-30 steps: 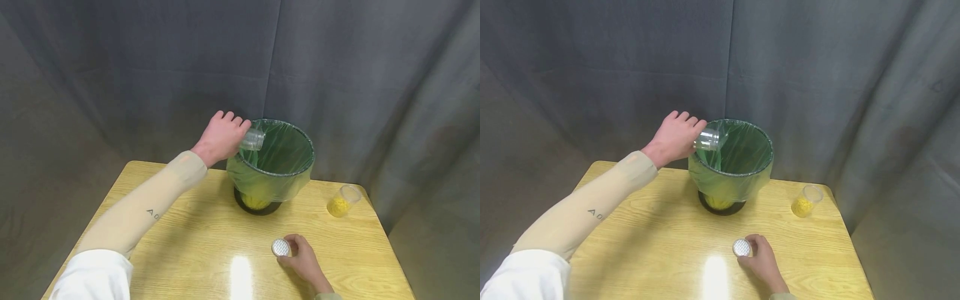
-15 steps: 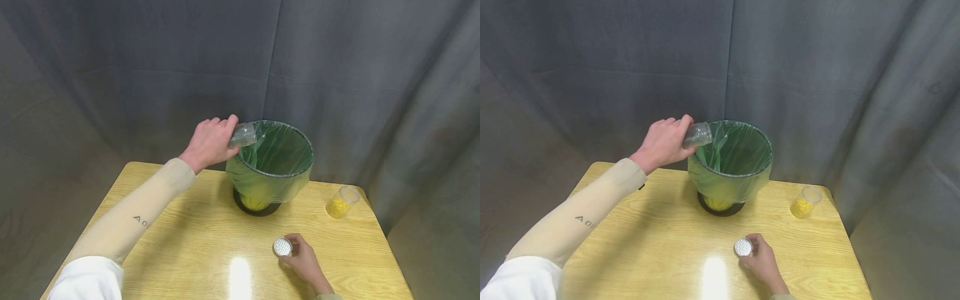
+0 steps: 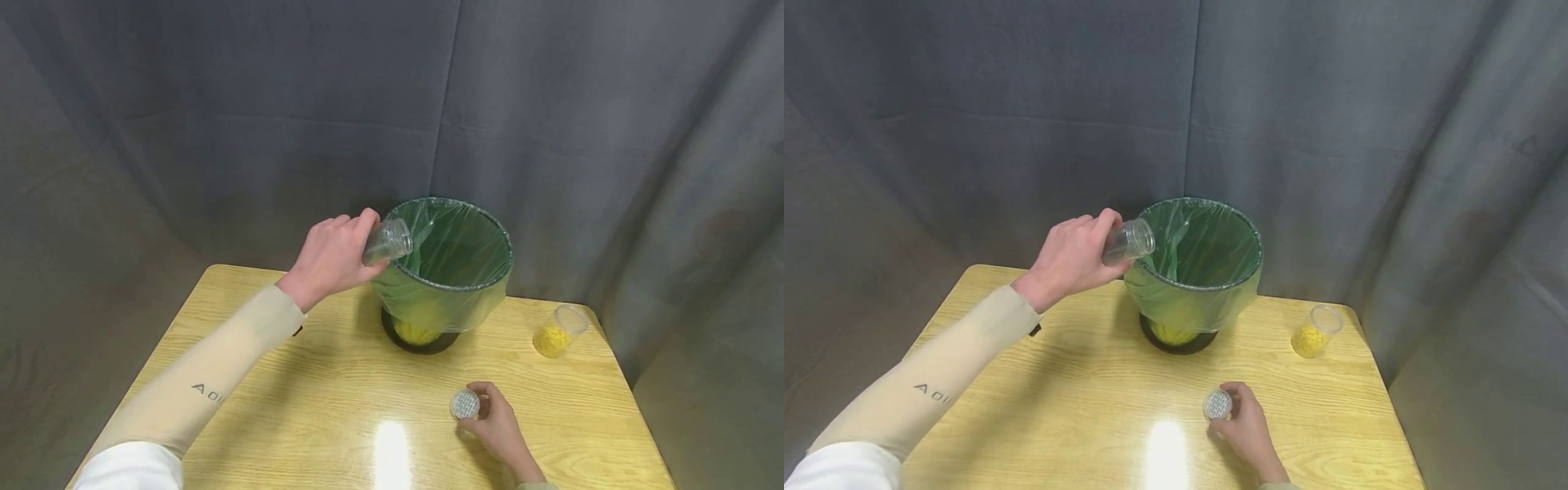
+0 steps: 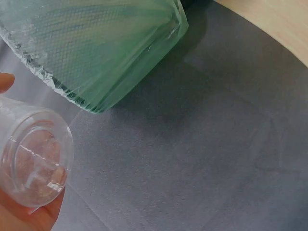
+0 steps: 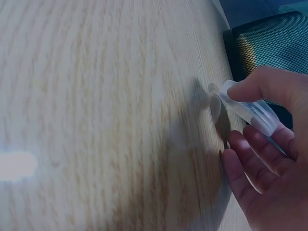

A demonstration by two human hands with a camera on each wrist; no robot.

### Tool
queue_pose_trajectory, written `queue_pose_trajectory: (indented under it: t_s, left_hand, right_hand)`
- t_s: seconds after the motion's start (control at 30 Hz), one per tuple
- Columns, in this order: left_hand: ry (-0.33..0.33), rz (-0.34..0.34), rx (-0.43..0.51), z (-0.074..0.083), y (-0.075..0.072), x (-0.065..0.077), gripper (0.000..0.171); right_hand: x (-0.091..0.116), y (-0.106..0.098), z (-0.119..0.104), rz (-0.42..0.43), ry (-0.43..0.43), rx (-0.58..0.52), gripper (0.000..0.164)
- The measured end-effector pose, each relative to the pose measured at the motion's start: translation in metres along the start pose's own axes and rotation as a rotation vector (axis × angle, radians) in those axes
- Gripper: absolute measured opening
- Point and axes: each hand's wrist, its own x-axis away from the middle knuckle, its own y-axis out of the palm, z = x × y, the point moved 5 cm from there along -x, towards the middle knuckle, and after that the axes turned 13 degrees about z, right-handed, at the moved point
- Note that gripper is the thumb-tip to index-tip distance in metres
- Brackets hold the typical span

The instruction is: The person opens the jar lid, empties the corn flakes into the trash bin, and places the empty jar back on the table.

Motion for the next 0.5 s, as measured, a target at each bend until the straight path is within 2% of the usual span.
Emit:
queue_pose_trajectory:
  t_s: [0.33,0.5]
  left_hand:
    - [-0.017,-0.005,0.029,0.001,-0.004,0.017,0.057]
    - [-0.016,-0.042,0.058,0.005,-0.002,0.027,0.057]
  right_hand:
    - [-0.001,0.0,0.002,0.004,0.026,-0.001,0.059]
    - [0.0,-0.001,0.0,-0.01,0.014,-0.01,0.058]
